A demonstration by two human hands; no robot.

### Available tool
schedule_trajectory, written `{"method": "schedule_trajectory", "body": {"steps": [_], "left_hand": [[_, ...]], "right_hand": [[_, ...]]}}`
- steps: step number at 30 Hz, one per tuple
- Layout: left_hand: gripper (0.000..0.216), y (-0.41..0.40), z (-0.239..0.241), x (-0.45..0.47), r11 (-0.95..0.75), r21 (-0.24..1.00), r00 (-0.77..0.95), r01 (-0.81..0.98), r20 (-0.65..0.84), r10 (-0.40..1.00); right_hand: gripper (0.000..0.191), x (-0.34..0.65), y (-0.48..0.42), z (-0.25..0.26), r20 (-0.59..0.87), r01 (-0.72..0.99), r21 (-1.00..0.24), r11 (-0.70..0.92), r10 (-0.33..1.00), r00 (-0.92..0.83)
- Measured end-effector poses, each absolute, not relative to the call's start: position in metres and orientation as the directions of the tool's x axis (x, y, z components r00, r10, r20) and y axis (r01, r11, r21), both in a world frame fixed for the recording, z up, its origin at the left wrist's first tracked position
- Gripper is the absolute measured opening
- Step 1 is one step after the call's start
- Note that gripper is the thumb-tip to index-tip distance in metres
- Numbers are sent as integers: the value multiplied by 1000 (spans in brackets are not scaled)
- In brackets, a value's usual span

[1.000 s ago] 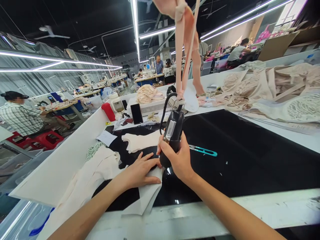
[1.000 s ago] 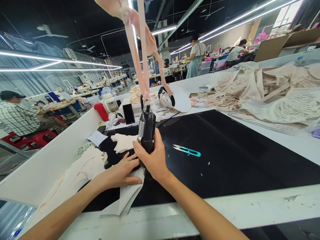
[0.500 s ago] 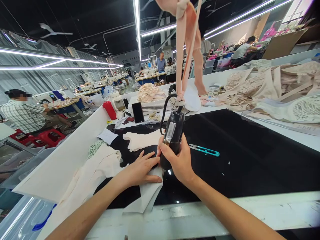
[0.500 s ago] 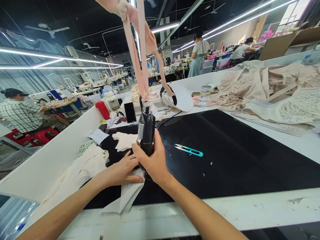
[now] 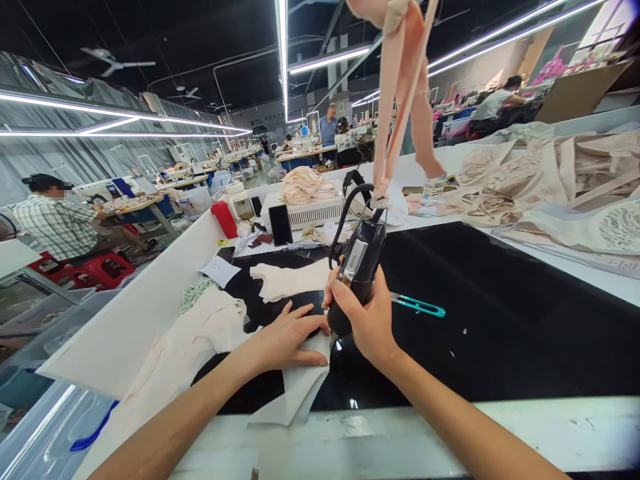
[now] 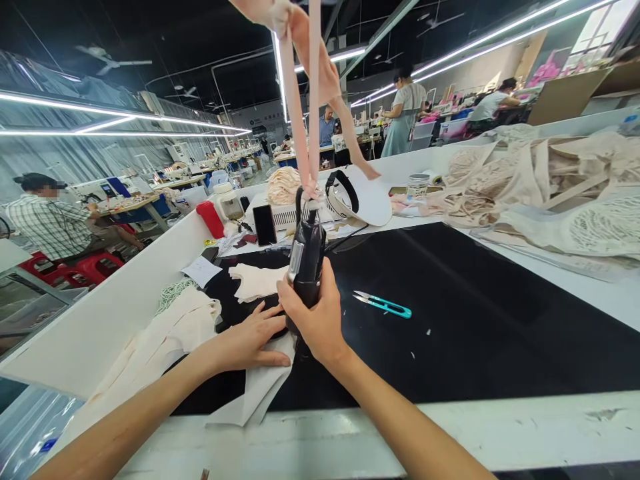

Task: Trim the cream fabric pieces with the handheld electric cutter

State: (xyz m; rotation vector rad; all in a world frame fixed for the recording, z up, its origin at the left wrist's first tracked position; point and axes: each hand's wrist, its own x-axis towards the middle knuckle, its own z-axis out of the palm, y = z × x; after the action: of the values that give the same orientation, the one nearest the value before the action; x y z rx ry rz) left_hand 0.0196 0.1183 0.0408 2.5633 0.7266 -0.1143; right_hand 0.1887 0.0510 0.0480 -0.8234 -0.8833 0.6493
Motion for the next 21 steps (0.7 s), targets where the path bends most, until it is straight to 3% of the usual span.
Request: {"method": "schedule_trajectory", "body": {"steps": [14,18,21], "left_hand": [[52,118,36,19,-781,405,878,475,-160,451],[47,103,30,10,-848,279,877,451,36,479],[17,77,25,2,-874,149,849,463,208,485]], "right_hand": [[33,188,50,47,430,-113,-841,528,781,452],[34,187,49,46,422,-112,-842,527,774,472],[32,187,47,48,444,-129,-826,548,775,449]]}}
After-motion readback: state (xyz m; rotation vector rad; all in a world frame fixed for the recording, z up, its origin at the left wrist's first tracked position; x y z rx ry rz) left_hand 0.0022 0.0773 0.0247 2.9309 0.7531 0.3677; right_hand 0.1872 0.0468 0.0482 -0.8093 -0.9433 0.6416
